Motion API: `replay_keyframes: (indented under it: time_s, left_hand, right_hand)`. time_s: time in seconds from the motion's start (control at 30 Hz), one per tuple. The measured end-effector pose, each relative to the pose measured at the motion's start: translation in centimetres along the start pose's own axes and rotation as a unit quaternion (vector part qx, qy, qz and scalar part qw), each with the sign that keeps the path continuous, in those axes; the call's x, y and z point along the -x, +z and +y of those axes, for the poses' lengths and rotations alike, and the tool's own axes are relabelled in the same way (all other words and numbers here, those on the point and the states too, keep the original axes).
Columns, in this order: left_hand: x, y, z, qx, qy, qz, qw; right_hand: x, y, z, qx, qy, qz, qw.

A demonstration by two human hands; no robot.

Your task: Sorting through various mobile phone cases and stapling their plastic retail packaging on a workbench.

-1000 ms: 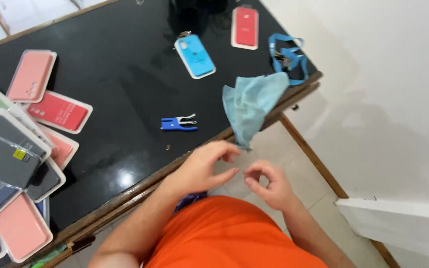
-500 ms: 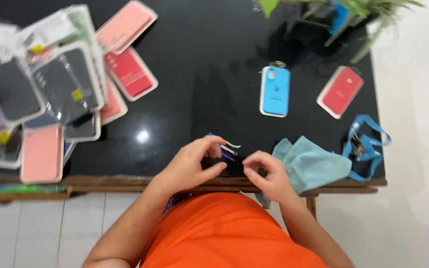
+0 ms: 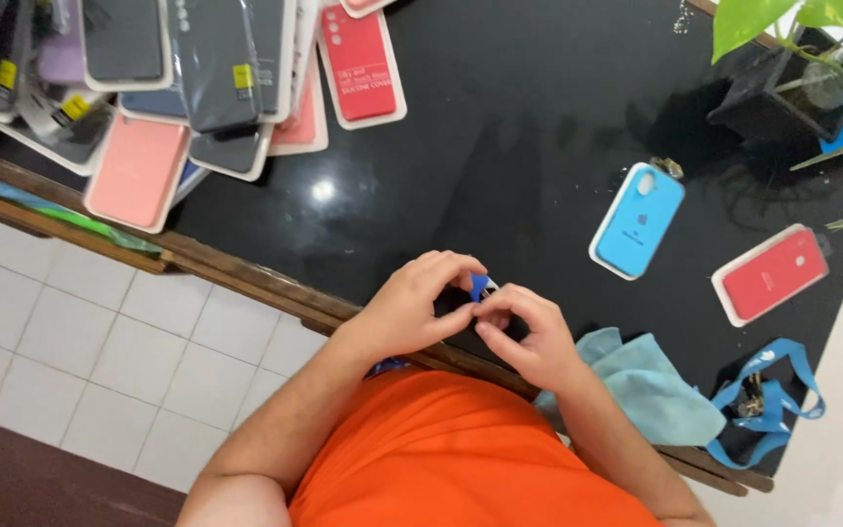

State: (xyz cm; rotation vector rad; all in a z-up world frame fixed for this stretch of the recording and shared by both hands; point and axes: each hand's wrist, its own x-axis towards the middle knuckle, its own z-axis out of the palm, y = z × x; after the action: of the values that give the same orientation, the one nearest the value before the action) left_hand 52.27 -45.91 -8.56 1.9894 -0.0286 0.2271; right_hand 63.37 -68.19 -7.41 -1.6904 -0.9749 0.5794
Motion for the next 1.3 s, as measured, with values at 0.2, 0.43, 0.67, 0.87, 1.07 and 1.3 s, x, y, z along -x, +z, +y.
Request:
replay_keyframes:
  time_s: [0.2, 0.43, 0.67, 0.87, 1.07, 1.3]
  left_hand:
    - [-0.9, -3.9, -4.9, -0.164, 0.062, 0.045, 0.983]
    - [-2.2, -9.1, -6.5, -0.185, 0.063, 0.051, 0.979]
    - [-1.4, -11.8, -6.7, -0.155, 0.075, 0.037, 0.984]
    - [-3.2, -12.8, -9.2, -0.215, 0.002, -0.018, 0.976]
    - [-7.4, -13.3, -10.0, -0.294, -0.06, -0.08, 0.951]
    - [-8.4, -12.1, -11.5, -0.372, -0.089, -0.121, 0.916]
  right_hand:
    - [-1.2, 1.8, -0.5, 0.051, -0.006, 0.037, 0.998]
    - [-2.2, 6.2, -1.1, 0.073, 0.032, 0.1, 0.992]
    - [-4.8, 8.5, -1.4, 0.092, 0.027, 0.169, 0.981]
    - [-8.4, 9.3, -2.3, 0.116, 0.024, 0.13, 0.984]
    - [-9.6, 10.1, -2.2, 0.124, 0.03, 0.092, 0.988]
    - [-9.3, 10.3, -0.9, 0.13, 0.038, 0.095, 0.986]
